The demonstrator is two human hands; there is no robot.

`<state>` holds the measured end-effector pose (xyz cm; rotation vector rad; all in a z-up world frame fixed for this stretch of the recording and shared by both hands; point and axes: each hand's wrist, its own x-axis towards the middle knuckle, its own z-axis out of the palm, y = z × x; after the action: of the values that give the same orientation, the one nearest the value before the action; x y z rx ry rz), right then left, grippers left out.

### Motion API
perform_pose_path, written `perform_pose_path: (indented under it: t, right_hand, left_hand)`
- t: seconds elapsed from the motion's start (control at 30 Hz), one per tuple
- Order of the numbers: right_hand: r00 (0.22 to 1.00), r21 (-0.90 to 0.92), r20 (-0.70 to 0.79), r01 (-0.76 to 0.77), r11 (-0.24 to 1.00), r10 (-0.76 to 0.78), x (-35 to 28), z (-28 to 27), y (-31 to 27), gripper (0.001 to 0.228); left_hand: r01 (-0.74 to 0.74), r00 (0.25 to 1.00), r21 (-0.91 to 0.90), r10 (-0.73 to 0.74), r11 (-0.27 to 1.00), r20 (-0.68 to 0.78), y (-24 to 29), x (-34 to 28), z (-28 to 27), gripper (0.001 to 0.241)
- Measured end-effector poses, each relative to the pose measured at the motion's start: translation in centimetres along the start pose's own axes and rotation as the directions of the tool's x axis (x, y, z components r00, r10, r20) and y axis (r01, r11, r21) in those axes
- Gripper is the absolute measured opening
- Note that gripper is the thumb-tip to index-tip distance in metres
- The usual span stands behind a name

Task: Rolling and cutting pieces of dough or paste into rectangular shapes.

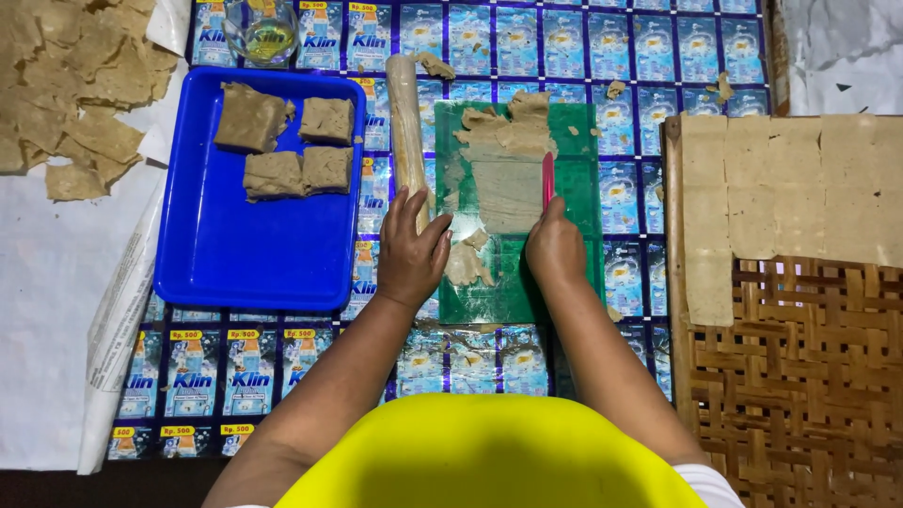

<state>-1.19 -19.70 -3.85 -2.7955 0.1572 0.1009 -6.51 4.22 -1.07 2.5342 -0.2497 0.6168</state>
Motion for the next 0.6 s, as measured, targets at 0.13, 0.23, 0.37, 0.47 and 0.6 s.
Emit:
perform_pose_path:
  t: [0.13,0.23,0.37,0.47,0.6]
  right_hand:
    - [1.0,-0.071,0.022,-0.001,0.997,0.003,-0.3,-0.1,0.5,0.021]
    - [0.993,-0.166,0.097,-0.048,0.985,0.065,-3.1,-1.4,0.1,0.025]
    - [0.985,-0.15,0.158,-0.041,0.988,0.065,-7.9,-2.2,-1.7,0.029]
    - [0.98,-0.115,0.198,-0.004,0.993,0.027,-10.3,-1.7,-2.7,0.027]
    - [0.968,-0.075,0.25,0.014,0.997,0.005,-11.3,-1.1,-3.4,0.027]
  left_hand:
    - [-0.002,1.0,0.0,0.002,1.0,-0.006,-0.1,0.0,0.1,0.019]
    - [0.0,1.0,-0.006,0.0,1.0,0.001,-0.1,0.0,0.2,0.019]
    - [0.005,1.0,-0.013,-0.005,1.0,0.003,-0.1,-0.1,0.0,0.019]
    - [-0.001,1.0,-0.012,0.001,1.0,-0.001,0.0,-0.1,0.0,0.019]
    - [-0.013,1.0,0.004,0.013,1.0,-0.012,-0.2,-0.2,0.2,0.018]
